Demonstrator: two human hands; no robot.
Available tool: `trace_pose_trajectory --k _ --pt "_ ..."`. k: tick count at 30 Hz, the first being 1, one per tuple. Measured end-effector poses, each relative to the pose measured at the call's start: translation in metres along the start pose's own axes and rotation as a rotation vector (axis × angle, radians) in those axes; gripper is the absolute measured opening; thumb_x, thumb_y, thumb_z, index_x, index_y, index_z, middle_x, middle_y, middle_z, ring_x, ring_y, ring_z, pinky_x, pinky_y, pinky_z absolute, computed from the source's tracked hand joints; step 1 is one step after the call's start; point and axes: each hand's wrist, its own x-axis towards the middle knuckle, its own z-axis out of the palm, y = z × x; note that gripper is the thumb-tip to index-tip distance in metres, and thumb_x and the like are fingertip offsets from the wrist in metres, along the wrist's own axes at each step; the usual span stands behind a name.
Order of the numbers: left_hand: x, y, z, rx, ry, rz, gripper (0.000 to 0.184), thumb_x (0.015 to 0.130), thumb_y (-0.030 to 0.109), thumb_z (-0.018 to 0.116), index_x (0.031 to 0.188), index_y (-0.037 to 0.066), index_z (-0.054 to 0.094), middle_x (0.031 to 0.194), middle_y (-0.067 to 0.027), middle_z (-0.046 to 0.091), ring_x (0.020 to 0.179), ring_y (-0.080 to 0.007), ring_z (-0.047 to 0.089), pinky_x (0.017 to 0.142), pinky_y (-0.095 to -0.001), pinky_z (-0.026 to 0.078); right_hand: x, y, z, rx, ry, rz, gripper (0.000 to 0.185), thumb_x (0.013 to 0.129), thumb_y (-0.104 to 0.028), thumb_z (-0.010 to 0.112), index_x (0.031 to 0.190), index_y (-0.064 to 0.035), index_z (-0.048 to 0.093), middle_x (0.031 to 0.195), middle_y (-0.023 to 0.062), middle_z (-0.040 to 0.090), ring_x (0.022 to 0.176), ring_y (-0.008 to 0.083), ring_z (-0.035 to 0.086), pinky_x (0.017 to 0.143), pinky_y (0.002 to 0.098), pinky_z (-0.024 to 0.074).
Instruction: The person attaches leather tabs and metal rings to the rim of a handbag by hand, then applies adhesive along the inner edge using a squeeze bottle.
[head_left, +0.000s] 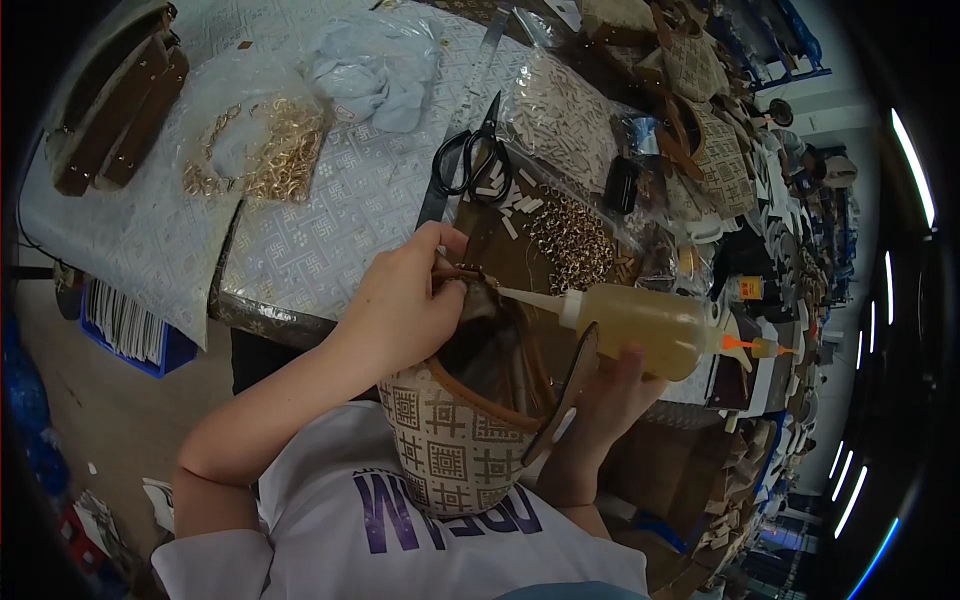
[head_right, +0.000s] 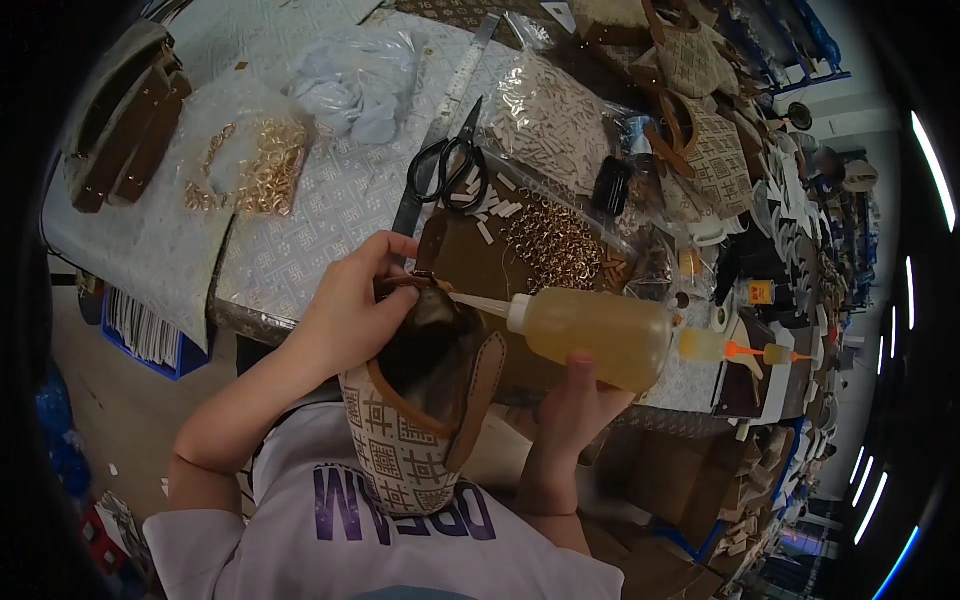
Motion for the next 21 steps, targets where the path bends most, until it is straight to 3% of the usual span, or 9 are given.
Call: trace_pose_trajectory --k 3,6,9,12,15,18,21 --pt "-0.001 -0.003 0.0 -0.029 0.008 0.01 0.03 0.078 0.005 0.054 0.107 -0.003 0.053 0.077 -0.0167 0.066 0.067 -0.0286 0.064 0.064 -0.0364 0.049 0.013 -0.002 -0.011 0.385 0.038 0.144 0.052 0.093 -0.034 0.058 0.132 -0.003 0.042 0.123 0.0124 0.055 0.109 0.0239 0.057 0.092 0.0392 0.0489" --pt "-0.002 -0.001 0.0 -0.027 0.002 -0.009 0.031 0.079 0.004 0.054 0.108 -0.002 0.053 0.078 -0.0164 0.066 0.067 -0.0277 0.065 0.064 -0.0362 0.049 0.016 -0.004 -0.012 0.35 0.116 0.195 0.054 0.097 -0.047 0.043 0.137 -0.0101 0.038 0.131 0.0126 0.051 0.119 0.0294 0.051 0.096 0.0468 0.0475" --pt "-0.001 -0.002 0.0 -0.032 -0.009 -0.026 0.031 0.079 0.004 0.054 0.109 -0.002 0.053 0.079 -0.0162 0.067 0.068 -0.0267 0.065 0.064 -0.0354 0.049 0.001 0.003 -0.009 0.363 0.054 0.175 0.055 0.094 -0.04 0.054 0.131 -0.0004 0.042 0.125 0.012 0.054 0.111 0.0239 0.056 0.094 0.0383 0.0471" --pt "-0.002 -0.004 0.001 -0.049 0.003 -0.025 0.03 0.08 0.004 0.053 0.109 -0.002 0.053 0.081 -0.0165 0.067 0.069 -0.0265 0.065 0.065 -0.0354 0.049 -0.016 0.012 0.004 0.228 -0.018 0.059 0.067 0.088 -0.042 0.063 0.133 0.0004 0.038 0.128 0.0129 0.051 0.115 0.0225 0.053 0.095 0.0374 0.0454" --pt "-0.004 -0.002 -0.001 -0.066 -0.028 -0.084 0.033 0.08 0.0 0.058 0.112 0.0 0.052 0.078 -0.0042 0.057 0.071 -0.0087 0.054 0.067 -0.0241 0.045 -0.025 0.005 0.017 0.053 -0.02 0.052 0.078 0.082 -0.041 0.072 0.136 0.0015 0.035 0.133 0.0142 0.048 0.119 0.022 0.049 0.098 0.0364 0.0428" --pt "-0.004 -0.005 -0.001 -0.04 -0.02 -0.064 0.033 0.08 0.0 0.059 0.112 0.0 0.052 0.078 -0.0039 0.057 0.071 -0.0087 0.053 0.067 -0.024 0.045 -0.027 0.008 0.023 0.128 -0.054 -0.024 0.08 0.08 -0.039 0.074 0.136 0.0025 0.035 0.138 0.0153 0.045 0.121 0.0227 0.048 0.101 0.0365 0.0404" --pt "-0.004 -0.008 0.001 -0.033 0.016 -0.015 0.031 0.08 0.006 0.054 0.11 -0.001 0.053 0.082 -0.0167 0.067 0.068 -0.0272 0.065 0.065 -0.0362 0.049 -0.029 0.007 0.026 0.084 -0.045 -0.036 0.08 0.079 -0.035 0.075 0.136 0.0027 0.034 0.14 0.0162 0.042 0.123 0.0238 0.047 0.103 0.0371 0.0384"
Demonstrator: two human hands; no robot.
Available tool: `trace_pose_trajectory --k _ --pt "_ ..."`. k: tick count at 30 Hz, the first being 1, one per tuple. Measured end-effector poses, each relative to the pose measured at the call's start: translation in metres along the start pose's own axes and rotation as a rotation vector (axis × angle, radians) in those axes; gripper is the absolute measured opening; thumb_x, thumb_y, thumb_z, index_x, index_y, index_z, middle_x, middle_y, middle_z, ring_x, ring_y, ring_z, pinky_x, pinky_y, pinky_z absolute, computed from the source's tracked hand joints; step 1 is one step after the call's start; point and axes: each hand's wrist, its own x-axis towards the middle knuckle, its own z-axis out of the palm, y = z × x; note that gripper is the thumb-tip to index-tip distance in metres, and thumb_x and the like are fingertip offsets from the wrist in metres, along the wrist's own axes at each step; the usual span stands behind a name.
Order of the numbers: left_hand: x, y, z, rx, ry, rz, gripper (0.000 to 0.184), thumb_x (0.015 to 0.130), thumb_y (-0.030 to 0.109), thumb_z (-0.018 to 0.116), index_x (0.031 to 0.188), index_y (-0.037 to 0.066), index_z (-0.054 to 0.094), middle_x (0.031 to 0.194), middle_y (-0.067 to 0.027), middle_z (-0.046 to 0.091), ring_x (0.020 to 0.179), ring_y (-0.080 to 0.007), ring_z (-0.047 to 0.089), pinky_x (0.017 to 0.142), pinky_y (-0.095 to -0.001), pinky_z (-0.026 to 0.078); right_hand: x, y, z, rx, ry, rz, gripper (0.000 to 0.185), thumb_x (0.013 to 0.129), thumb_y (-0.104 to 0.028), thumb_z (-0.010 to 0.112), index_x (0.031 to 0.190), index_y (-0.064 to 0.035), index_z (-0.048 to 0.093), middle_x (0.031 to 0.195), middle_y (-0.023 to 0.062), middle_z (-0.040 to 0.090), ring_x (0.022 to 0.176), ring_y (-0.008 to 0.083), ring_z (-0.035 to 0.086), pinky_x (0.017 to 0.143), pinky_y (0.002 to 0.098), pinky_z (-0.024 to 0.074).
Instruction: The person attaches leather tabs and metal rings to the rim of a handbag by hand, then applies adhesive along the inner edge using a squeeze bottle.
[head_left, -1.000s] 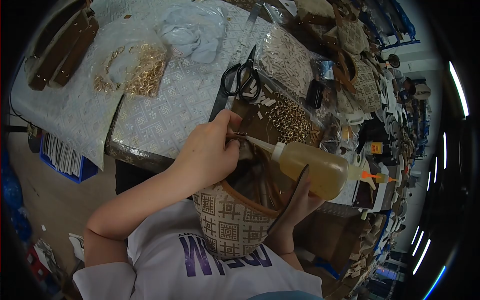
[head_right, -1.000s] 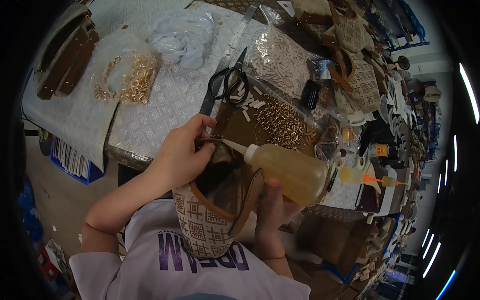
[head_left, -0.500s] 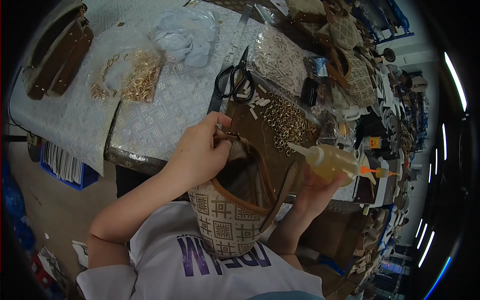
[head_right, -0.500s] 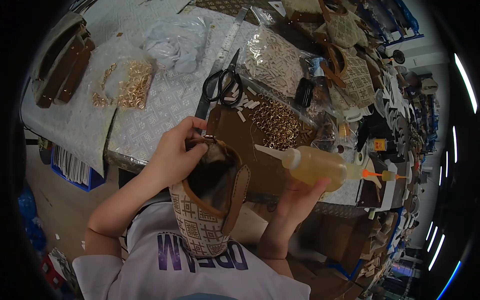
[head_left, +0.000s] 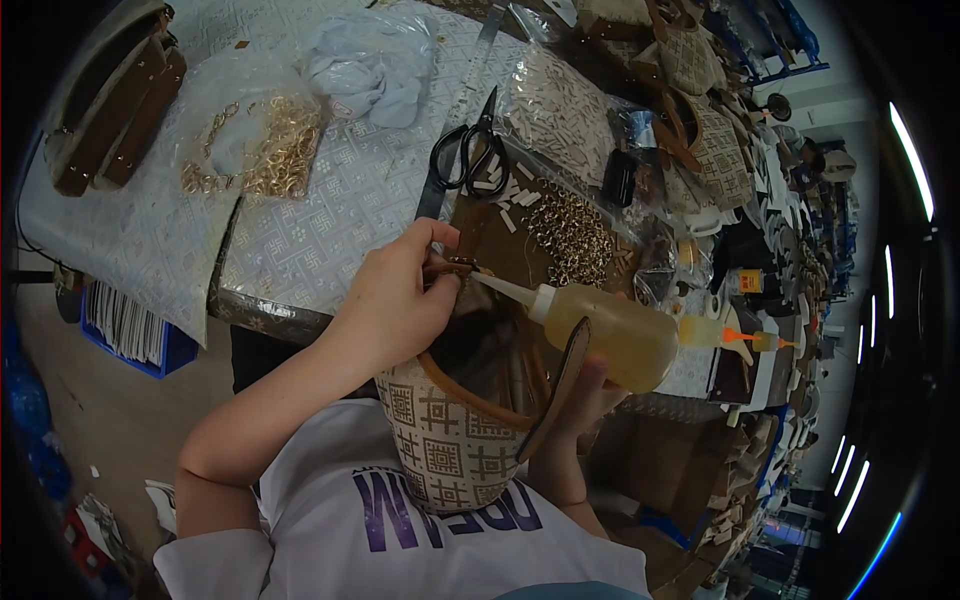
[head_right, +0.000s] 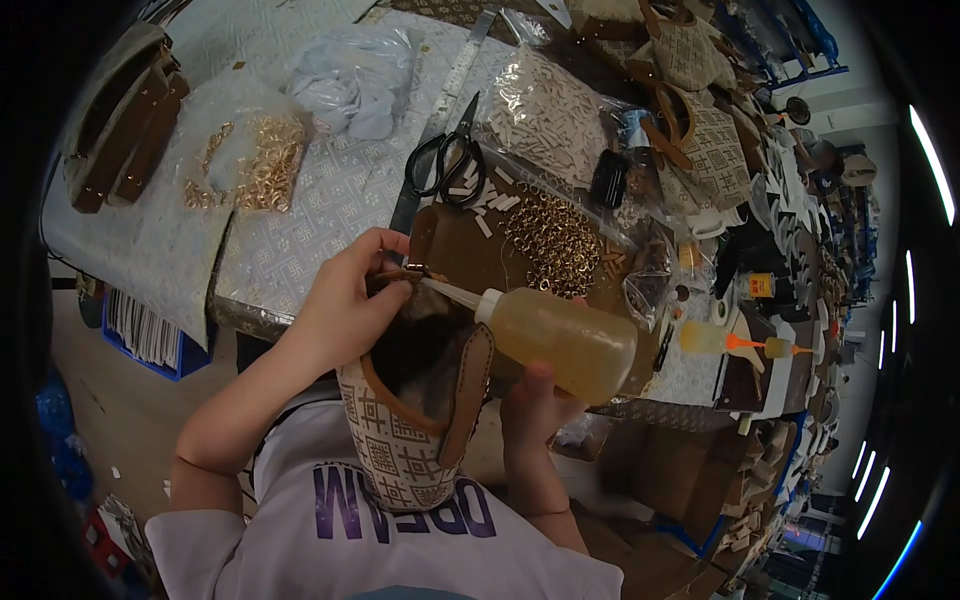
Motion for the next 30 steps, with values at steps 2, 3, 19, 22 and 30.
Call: trace_pose_trajectory --k 2,3,19,22,30 --pt "0.0 -0.001 0.0 0.004 -0.003 -0.01 0.031 0.08 0.006 0.054 0.11 -0.001 0.053 0.082 -0.0167 0.067 0.068 -0.0273 0.065 0.065 -0.0363 0.049 0.0 -0.001 0.001 0.002 -0.003 -0.012 0.08 0.079 -0.033 0.075 0.137 0.0025 0.034 0.14 0.0164 0.042 0.123 0.0242 0.047 0.103 0.0375 0.0392" --pt "0.0 -0.001 0.0 0.006 -0.002 -0.016 0.031 0.08 0.006 0.054 0.11 -0.001 0.053 0.082 -0.0166 0.067 0.068 -0.0274 0.064 0.065 -0.0363 0.049 0.0 -0.002 0.002 0.004 -0.006 -0.017 0.08 0.079 -0.032 0.076 0.137 0.0024 0.034 0.14 0.0166 0.042 0.123 0.0244 0.048 0.103 0.0377 0.0395" --pt "0.001 0.0 -0.001 -0.014 0.007 0.002 0.031 0.08 0.005 0.054 0.11 -0.002 0.052 0.079 -0.0159 0.066 0.07 -0.0282 0.065 0.066 -0.0362 0.049 0.005 -0.013 0.009 -0.055 -0.069 -0.041 0.075 0.083 -0.028 0.071 0.139 0.0013 0.031 0.138 0.0186 0.042 0.119 0.0283 0.051 0.099 0.0418 0.0457" --pt "0.001 0.0 -0.001 0.001 0.007 -0.005 0.031 0.08 0.005 0.055 0.11 -0.002 0.052 0.079 -0.0159 0.065 0.07 -0.0279 0.065 0.066 -0.0359 0.049 0.006 -0.006 0.0 -0.006 0.021 -0.037 0.07 0.082 -0.021 0.071 0.137 0.0007 0.035 0.137 0.0176 0.045 0.121 0.0287 0.05 0.1 0.0417 0.0438" --pt "0.003 -0.004 -0.002 -0.109 -0.012 0.002 0.032 0.082 0.002 0.058 0.113 0.0 0.051 0.084 -0.0121 0.065 0.074 -0.0162 0.062 0.068 -0.028 0.047 0.067 -0.002 -0.104 0.747 0.257 0.269 0.069 0.085 -0.032 0.069 0.137 -0.0006 0.037 0.137 0.0183 0.042 0.12 0.0328 0.05 0.098 0.0436 0.0484"
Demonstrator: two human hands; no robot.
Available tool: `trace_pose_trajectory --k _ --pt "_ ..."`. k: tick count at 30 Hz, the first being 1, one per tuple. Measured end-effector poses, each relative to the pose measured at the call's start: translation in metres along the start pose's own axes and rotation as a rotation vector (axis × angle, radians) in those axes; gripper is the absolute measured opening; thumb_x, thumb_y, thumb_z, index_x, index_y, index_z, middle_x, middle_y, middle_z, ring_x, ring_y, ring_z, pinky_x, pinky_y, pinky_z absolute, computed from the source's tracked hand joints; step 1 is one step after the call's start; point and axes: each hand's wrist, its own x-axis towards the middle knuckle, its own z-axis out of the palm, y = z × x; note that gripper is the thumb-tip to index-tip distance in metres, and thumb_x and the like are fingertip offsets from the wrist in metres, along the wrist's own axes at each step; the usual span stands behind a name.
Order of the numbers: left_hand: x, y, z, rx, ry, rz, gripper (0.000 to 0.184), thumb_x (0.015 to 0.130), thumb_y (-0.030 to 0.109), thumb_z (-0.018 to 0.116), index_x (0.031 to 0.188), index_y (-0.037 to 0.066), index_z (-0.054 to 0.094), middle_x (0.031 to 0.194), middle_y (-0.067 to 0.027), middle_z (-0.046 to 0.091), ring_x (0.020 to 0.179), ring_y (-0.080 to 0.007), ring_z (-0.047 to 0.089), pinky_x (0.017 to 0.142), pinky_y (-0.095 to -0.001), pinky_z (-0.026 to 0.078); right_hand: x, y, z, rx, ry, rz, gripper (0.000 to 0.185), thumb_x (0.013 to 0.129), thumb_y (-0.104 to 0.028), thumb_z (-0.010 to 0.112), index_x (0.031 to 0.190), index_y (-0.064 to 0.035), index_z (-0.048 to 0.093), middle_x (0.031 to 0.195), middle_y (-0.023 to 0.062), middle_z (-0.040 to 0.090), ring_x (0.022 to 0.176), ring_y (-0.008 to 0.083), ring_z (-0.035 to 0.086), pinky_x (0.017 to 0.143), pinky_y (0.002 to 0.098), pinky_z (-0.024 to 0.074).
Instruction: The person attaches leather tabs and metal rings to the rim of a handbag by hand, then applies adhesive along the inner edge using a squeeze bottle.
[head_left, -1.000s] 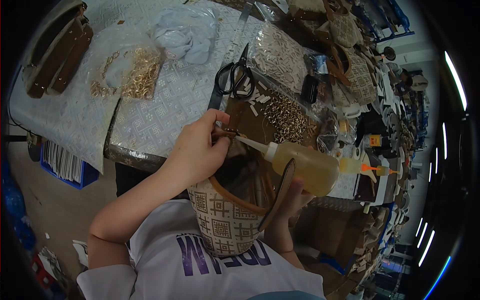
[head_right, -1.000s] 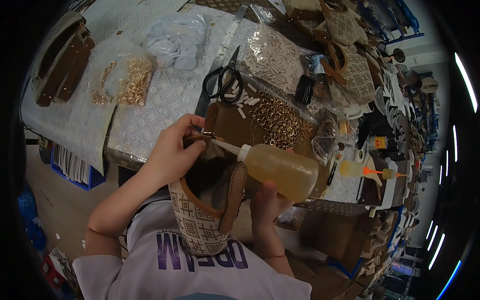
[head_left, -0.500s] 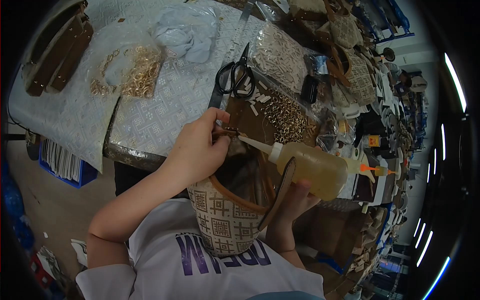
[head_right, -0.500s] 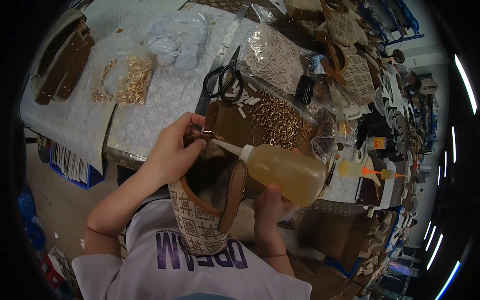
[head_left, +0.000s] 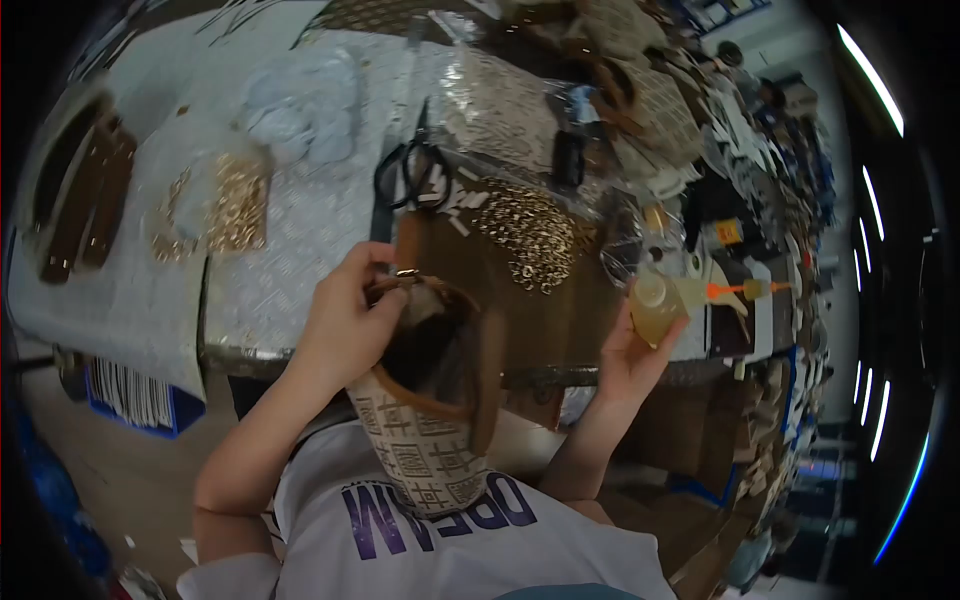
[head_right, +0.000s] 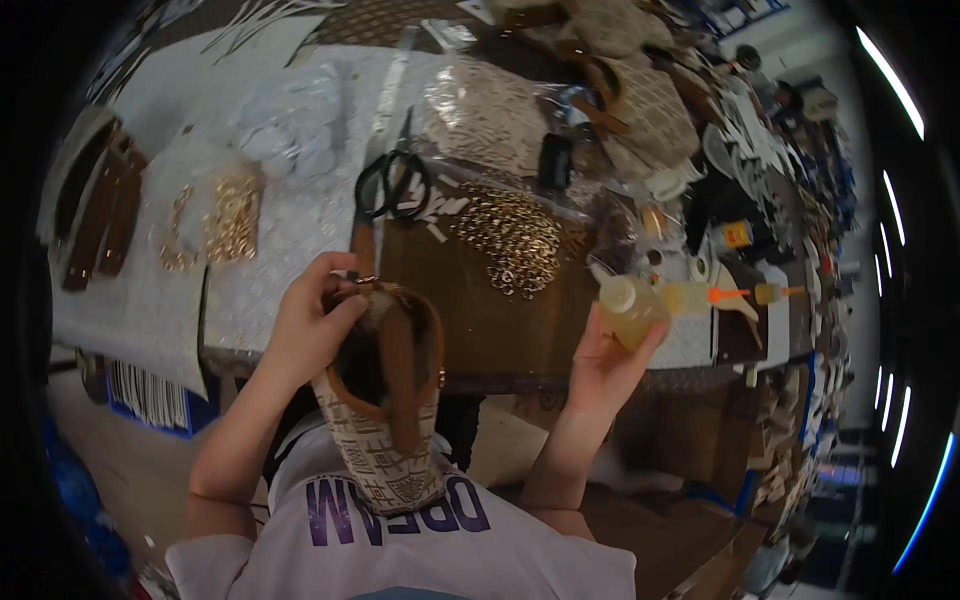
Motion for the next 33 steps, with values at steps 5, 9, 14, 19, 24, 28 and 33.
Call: trace_pose_trajectory --k 5,9,14,19,24,28,33 --pt "0.004 -0.012 -0.004 -0.173 -0.073 -0.128 0.031 0.086 -0.003 0.054 0.116 0.001 0.049 0.09 -0.0076 0.065 0.081 -0.0117 0.06 0.071 -0.0232 0.046 0.014 -0.061 -0.044 1.253 0.431 0.458 0.089 0.072 -0.025 0.08 0.138 -0.0106 0.021 0.123 0.0144 0.047 0.109 0.0342 0.056 0.084 0.0431 0.0576" --pt "0.007 0.002 0.002 -0.23 -0.124 -0.143 0.029 0.087 -0.003 0.05 0.116 0.002 0.05 0.088 -0.007 0.064 0.076 -0.0111 0.06 0.066 -0.0227 0.047 0.025 -0.088 -0.083 1.444 0.514 0.379 0.099 0.065 -0.021 0.081 0.138 -0.013 0.014 0.12 0.0168 0.047 0.102 0.0359 0.059 0.081 0.0458 0.0583" --pt "0.006 -0.003 -0.002 -0.174 -0.121 -0.124 0.026 0.086 -0.001 0.054 0.111 0.002 0.053 0.093 -0.0052 0.063 0.084 -0.011 0.059 0.072 -0.0229 0.047 0.061 -0.103 -0.105 1.409 0.437 0.477 0.099 0.063 -0.022 0.078 0.138 -0.0109 0.015 0.115 0.0183 0.052 0.101 0.0367 0.058 0.082 0.048 0.0548" --pt "0.001 -0.001 -0.003 -0.324 -0.1 -0.19 0.027 0.084 -0.001 0.056 0.111 0.0 0.052 0.1 -0.0063 0.062 0.094 -0.0123 0.058 0.084 -0.0256 0.045 0.104 -0.115 -0.142 1.316 0.44 0.432 0.087 0.072 -0.031 0.07 0.139 -0.0065 0.02 0.124 0.0181 0.047 0.111 0.0365 0.052 0.09 0.0492 0.0489" --pt "0.002 -0.001 -0.007 -0.337 -0.118 -0.214 0.03 0.084 -0.002 0.056 0.114 -0.002 0.051 0.099 -0.0071 0.063 0.09 -0.0126 0.059 0.08 -0.0251 0.047 0.133 -0.114 -0.177 1.244 0.352 0.264 0.079 0.081 -0.041 0.062 0.139 -0.002 0.025 0.133 0.0179 0.042 0.12 0.0362 0.046 0.098 0.0504 0.0429" --pt "0.001 0.002 -0.012 -0.378 -0.112 -0.255 0.031 0.085 -0.001 0.058 0.115 0.001 0.053 0.094 -0.0051 0.064 0.081 -0.0099 0.059 0.072 -0.0225 0.047 0.132 -0.098 -0.185 1.175 0.123 0.101 0.077 0.088 -0.048 0.056 0.14 0.0015 0.03 0.14 0.0177 0.038 0.128 0.0361 0.041 0.104 0.0513 0.0382" --pt "0.023 0.034 -0.045 -0.51 0.005 -0.139 0.046 0.085 0.0 0.059 0.13 0.004 0.047 0.095 -0.0048 0.064 0.078 -0.0096 0.061 0.068 -0.022 0.048 0.106 -0.052 -0.176 1.106 -0.216 0.047 0.081 0.091 -0.052 0.05 0.144 0.0021 0.022 0.149 0.0169 0.028 0.133 0.0379 0.034 0.109 0.0539 0.0316"
